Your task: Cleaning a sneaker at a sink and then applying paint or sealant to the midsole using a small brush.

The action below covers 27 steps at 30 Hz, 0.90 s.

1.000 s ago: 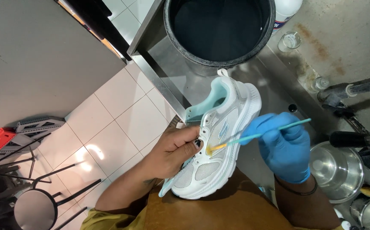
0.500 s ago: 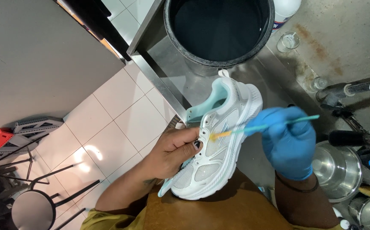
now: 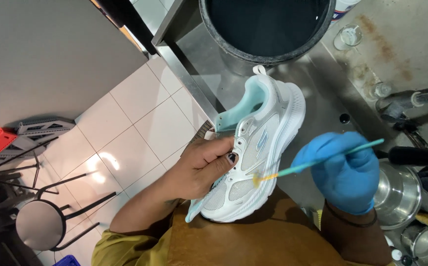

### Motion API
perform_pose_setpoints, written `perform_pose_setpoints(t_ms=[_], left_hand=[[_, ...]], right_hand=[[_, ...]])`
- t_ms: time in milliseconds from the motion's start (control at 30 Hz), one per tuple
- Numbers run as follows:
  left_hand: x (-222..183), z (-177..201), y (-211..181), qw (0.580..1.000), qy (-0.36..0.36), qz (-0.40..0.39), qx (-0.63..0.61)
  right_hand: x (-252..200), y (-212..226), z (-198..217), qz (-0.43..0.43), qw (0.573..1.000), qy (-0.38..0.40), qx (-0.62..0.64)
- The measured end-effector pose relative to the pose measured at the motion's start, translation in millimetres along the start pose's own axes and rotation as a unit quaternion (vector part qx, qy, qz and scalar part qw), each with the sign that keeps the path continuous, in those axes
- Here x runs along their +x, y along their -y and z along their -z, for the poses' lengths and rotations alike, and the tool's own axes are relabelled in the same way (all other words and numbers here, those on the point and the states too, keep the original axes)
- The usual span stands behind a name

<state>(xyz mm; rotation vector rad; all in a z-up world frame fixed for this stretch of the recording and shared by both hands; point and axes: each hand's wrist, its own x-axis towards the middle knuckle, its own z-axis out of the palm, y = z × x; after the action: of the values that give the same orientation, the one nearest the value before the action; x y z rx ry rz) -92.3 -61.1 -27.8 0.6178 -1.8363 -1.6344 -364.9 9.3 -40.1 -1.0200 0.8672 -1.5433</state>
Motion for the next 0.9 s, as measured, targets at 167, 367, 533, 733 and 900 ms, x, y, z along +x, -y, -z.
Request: perform_pose_setpoints(t_ms=[167, 367, 533, 733, 900], left_hand=[[1, 3, -18, 0.998, 0.000, 0.015, 0.061], [-6, 2, -15, 0.997, -0.005, 0.031, 0.070], [-10, 1, -7, 0.997, -0.015, 0.041, 0.064], [-7, 0, -10, 0.998, -0.021, 0.044, 0.046], [-10, 0, -8, 0.996, -0.014, 0.080, 0.041]], right_hand=[[-1, 8, -19, -0.014, 0.996, 0.042, -0.074], [0, 6, -4, -0.021, 0.997, 0.045, -0.058], [-2, 12, -22, -0.007, 0.992, 0.077, -0.103], [-1, 8, -22, -0.002, 0.993, 0.077, -0.095], [-2, -3, -20, 0.013, 0.998, 0.027, -0.054]])
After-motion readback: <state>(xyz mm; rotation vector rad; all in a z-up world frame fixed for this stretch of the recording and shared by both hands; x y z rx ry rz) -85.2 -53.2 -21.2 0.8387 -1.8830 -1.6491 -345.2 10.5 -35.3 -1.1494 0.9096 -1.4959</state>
